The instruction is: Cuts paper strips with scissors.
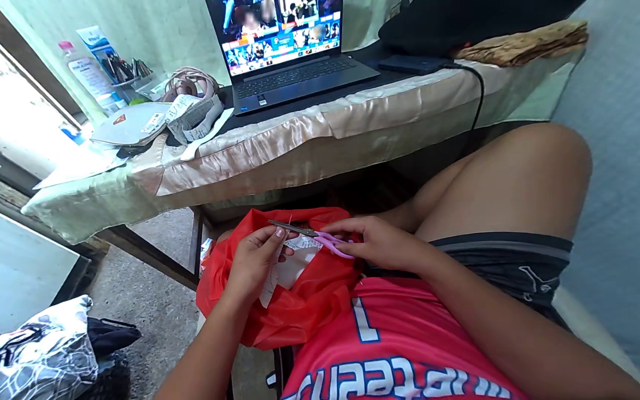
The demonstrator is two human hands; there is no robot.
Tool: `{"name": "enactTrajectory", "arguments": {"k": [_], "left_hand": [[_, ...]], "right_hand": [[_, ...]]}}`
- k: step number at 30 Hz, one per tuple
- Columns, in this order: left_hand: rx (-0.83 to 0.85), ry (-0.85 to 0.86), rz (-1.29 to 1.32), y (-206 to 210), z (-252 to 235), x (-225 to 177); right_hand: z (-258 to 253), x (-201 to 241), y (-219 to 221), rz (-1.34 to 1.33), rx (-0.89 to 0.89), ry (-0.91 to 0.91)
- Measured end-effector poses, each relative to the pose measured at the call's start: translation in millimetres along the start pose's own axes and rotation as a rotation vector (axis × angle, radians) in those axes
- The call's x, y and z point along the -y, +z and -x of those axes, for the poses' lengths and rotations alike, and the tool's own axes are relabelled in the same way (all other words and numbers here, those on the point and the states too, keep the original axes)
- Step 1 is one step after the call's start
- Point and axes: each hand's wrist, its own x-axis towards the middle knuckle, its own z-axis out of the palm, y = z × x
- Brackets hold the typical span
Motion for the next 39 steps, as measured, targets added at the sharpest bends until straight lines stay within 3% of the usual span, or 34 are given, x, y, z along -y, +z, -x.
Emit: {"name": "enactTrajectory", "arguments": {"k": [5,39], "left_hand": [[0.010,0.016,-0.009,-2.1,-1.6,3.4],[0.021,0.019,-0.009,-2.0,-1.1,3.3]], "right_hand": [[1.3,2.1,-2.1,-0.044,0.073,-0.025],[3.6,4.7,-1.6,-0.019,0.029,-0.031]]}}
